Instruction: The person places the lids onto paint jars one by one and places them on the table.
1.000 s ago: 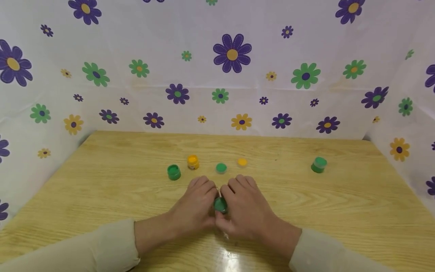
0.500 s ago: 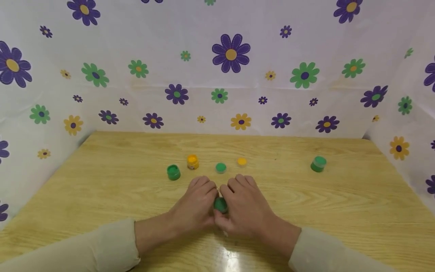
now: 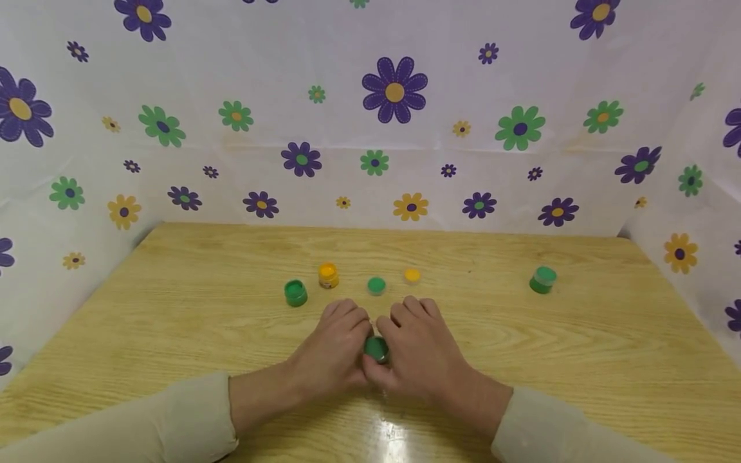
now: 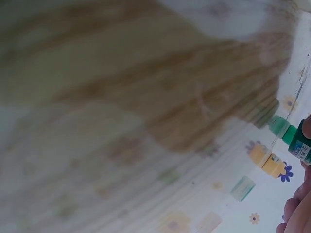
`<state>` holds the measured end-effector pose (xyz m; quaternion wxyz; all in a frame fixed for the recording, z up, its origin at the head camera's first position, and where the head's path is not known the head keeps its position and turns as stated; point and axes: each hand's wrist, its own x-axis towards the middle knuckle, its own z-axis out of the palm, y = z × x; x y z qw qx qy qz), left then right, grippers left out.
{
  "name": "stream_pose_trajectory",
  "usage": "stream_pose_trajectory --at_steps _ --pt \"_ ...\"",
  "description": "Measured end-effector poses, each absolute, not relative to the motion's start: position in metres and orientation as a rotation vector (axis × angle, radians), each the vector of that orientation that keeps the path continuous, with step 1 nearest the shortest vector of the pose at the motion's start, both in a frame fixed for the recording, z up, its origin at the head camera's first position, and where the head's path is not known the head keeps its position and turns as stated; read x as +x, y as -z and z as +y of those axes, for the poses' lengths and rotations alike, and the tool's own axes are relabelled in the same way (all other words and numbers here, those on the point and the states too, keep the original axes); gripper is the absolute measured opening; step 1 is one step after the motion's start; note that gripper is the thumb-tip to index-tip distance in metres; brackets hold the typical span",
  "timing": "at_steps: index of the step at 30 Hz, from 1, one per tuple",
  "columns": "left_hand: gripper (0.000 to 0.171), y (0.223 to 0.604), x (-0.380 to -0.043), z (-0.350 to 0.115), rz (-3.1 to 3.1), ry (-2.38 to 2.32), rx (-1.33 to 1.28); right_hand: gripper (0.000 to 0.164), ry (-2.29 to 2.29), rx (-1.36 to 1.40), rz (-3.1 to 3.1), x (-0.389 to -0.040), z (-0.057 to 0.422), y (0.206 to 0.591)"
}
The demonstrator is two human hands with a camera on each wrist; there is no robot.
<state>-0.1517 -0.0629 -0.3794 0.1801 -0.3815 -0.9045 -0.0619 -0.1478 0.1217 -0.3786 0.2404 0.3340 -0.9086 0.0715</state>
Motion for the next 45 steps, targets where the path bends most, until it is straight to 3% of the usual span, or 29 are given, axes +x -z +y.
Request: stream_pose_trajectory --at_steps 18,45 --pt "0.039 0.3788 -0.1546 -0.0641 -2.624 0.283 -1.048 0.026 -0.285 0.970 -2.529 -0.1482 0.1237 0.3790" --pt "0.034 0.3802 -0.1531 -0.0634 -2.556 0.246 -1.054 0.028 -0.237 0.935 -2.503 -0.1478 0.1210 0.3794"
